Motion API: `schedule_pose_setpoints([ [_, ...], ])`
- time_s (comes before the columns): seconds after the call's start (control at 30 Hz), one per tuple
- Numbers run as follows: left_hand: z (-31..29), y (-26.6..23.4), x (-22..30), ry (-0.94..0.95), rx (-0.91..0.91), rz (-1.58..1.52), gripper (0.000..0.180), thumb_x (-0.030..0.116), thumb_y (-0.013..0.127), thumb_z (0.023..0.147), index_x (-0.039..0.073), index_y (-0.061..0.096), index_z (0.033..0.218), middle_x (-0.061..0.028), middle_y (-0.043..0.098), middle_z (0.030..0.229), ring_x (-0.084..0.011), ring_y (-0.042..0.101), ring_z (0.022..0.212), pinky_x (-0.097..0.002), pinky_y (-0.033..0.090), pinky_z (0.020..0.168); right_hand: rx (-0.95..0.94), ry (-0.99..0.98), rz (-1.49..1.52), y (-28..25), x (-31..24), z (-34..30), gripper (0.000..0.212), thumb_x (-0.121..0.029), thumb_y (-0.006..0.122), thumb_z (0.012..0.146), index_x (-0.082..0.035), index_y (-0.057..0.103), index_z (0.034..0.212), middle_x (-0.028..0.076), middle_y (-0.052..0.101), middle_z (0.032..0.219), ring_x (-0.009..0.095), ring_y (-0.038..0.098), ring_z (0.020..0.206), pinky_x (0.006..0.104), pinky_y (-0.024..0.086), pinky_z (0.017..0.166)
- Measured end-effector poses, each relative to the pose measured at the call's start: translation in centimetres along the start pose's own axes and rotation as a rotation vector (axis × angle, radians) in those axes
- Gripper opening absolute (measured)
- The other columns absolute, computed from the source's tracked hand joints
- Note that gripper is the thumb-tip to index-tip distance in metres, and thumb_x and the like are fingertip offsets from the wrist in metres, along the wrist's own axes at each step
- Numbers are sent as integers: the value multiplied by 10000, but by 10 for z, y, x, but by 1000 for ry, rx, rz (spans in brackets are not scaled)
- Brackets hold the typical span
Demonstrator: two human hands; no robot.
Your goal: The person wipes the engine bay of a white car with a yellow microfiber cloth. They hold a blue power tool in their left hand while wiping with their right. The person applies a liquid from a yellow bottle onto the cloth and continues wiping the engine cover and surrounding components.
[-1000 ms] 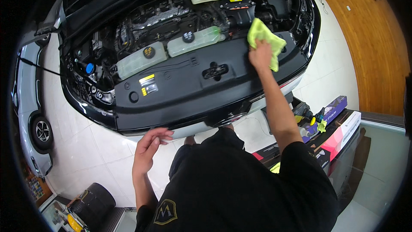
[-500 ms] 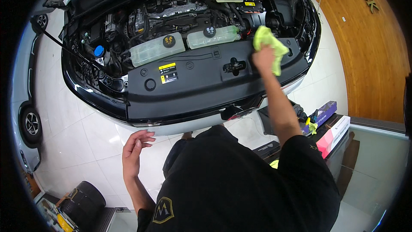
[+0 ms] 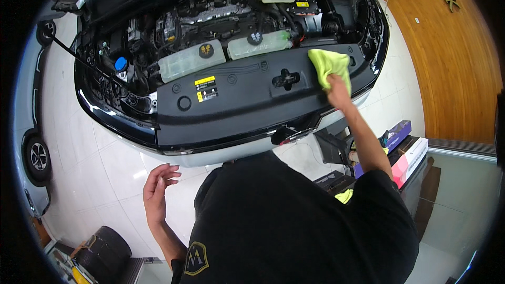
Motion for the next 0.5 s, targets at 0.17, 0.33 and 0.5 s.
schedule_pose_setpoints([
  [0.17,31,34,13,42,-117,35,402,262,516,1062,5,565,1366,-154,683,1274,-249,665,1117,-368,499,957,-213,-274,337,53,-315,-8,363,-107,685,736,-112,731,1097,174,567,1169,385,516,1164,516,392,998],
  [0.33,62,75,48,121,-327,48,400,230,501,1052,8,562,1379,-158,672,1301,-239,658,1140,-372,487,978,-296,-556,411,53,-342,-15,504,-88,756,727,-125,698,1226,153,510,1400,365,434,1368,488,339,1174],
  [0.5,45,12,32,83,-141,106,405,253,488,1053,27,578,1377,-155,683,1283,-235,660,1127,-371,495,964,-314,-251,-44,-20,-59,-43,444,57,663,688,-41,696,1120,224,476,1420,410,423,1383,498,369,1144],
])
Point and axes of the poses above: each hand's wrist, its own z-axis towards the middle knuckle, its own y-axis out of the palm, x = y × z, the point moved 9 cm from there along z, towards the middle knuckle
